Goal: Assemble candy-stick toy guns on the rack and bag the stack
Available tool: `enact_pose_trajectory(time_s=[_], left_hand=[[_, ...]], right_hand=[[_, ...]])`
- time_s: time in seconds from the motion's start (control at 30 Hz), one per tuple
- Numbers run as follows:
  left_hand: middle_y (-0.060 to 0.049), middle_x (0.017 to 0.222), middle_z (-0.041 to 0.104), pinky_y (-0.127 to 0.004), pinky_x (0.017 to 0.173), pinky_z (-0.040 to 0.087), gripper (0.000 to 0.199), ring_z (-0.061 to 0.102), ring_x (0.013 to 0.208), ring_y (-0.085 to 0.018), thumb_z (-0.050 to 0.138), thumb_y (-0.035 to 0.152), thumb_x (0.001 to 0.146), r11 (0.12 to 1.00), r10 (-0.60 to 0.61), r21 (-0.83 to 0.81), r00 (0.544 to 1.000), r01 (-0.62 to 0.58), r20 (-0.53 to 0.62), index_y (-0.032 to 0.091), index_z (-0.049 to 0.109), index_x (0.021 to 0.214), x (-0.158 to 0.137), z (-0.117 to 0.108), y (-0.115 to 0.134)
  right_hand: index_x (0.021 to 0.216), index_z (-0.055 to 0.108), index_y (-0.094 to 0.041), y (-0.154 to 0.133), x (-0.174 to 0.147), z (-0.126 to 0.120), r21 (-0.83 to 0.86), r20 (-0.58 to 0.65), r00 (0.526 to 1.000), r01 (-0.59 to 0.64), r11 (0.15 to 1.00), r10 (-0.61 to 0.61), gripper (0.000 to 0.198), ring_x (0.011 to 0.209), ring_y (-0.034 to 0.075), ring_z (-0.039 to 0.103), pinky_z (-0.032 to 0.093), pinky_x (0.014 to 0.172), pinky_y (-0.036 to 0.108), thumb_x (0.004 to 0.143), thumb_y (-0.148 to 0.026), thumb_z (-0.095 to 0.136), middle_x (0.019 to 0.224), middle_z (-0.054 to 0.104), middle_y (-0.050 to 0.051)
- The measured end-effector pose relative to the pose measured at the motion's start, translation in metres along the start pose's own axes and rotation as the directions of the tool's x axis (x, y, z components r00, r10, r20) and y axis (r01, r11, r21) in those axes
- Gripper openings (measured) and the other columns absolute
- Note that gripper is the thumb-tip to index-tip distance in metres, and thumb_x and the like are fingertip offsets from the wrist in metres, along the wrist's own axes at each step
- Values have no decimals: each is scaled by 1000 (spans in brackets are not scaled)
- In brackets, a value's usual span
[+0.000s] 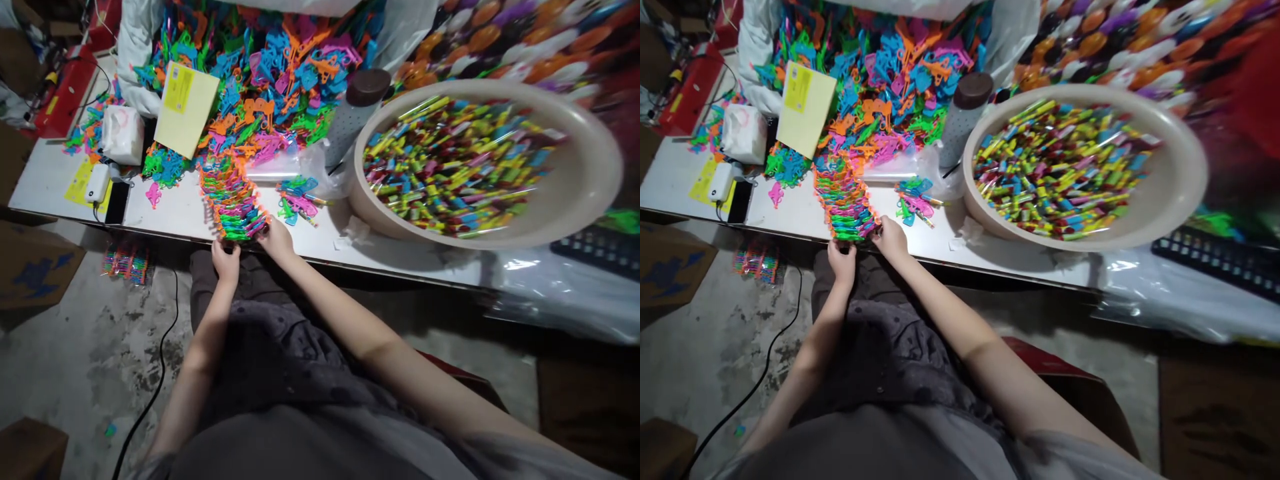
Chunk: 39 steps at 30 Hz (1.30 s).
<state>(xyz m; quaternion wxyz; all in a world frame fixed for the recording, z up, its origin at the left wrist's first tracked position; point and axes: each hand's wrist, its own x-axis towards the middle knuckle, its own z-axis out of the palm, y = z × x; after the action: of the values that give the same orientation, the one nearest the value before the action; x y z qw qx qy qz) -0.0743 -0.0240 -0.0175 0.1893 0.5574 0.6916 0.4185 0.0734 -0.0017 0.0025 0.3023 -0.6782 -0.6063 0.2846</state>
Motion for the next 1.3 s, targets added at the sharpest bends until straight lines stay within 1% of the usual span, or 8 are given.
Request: enact_pose_trajectory(time_s=[0.43, 0.8, 0.9, 0.97, 1.03, 1.1, 1.2, 1.3], left_hand=[[-8, 89, 59, -37, 83, 47, 24, 60, 88, -24, 63, 22, 71, 995, -75, 76, 992, 67, 100, 21, 50, 91, 2, -3, 6], [-6, 89, 61, -33, 82, 48, 23, 60, 84, -19, 60, 17, 73, 994, 21, -106, 998, -16, 55, 17, 50, 93, 9, 2, 10], [-6, 87, 62, -32, 81, 49, 22, 60, 81, -17, 61, 15, 72, 990, 48, -141, 993, -32, 112, 17, 51, 92, 12, -6, 13], [-7, 92, 63, -30, 80, 49, 32, 62, 80, -16, 60, 15, 74, 980, 33, -201, 991, -7, 126, 16, 48, 104, 8, -15, 14], [-10, 100, 63, -30, 81, 50, 47, 64, 79, -14, 54, 18, 80, 957, -1, -288, 995, 28, 95, 16, 35, 124, -2, -26, 14], [-12, 104, 64, -34, 89, 47, 54, 65, 87, -15, 43, 23, 88, 938, -27, -344, 999, 40, 44, 17, 19, 136, -15, -35, 12], [-16, 127, 55, -50, 110, 25, 56, 45, 127, -21, 29, 35, 94, 958, -51, -281, 997, 65, 55, 21, 8, 143, -36, -44, 7], [-11, 155, 12, -54, 114, 0, 57, 1, 144, -22, 22, 42, 94, 973, -109, -187, 983, 136, 149, 26, 6, 146, -51, -47, 1]], right_hand=[[114, 51, -18, 0, -2, 3, -121, 40, 995, -82, 989, 88, 36, 99, 29, 59, 47, 76, 35, 79, -25, 54, 113, 61, 13], [105, 53, -19, -3, 3, 3, -92, -10, 999, -44, 995, 44, 26, 87, 22, 60, 45, 71, 30, 81, -30, 51, 96, 65, 5], [103, 55, -18, 6, 9, -13, -102, 114, 990, 93, 990, -81, 26, 87, 21, 59, 45, 74, 30, 80, -28, 54, 97, 65, 6], [102, 57, -17, 18, 11, -33, -155, 140, 975, 194, 969, -172, 26, 93, 23, 57, 44, 81, 33, 79, -27, 56, 100, 64, 8], [109, 56, -16, 33, 10, -55, -264, 23, 983, 181, 947, -181, 31, 103, 27, 52, 40, 90, 39, 80, -27, 55, 110, 61, 11], [119, 51, -16, 48, 6, -71, -359, -105, 988, 71, 931, -116, 42, 111, 31, 46, 38, 94, 46, 79, -28, 56, 125, 52, 14], [120, 51, -17, 65, 0, -81, -404, -84, 996, -5, 915, -32, 45, 111, 32, 45, 40, 91, 46, 77, -27, 57, 133, 42, 15], [110, 55, -16, 72, -3, -77, -388, -82, 996, -49, 921, 19, 32, 100, 29, 51, 45, 84, 42, 79, -21, 50, 120, 49, 15]])
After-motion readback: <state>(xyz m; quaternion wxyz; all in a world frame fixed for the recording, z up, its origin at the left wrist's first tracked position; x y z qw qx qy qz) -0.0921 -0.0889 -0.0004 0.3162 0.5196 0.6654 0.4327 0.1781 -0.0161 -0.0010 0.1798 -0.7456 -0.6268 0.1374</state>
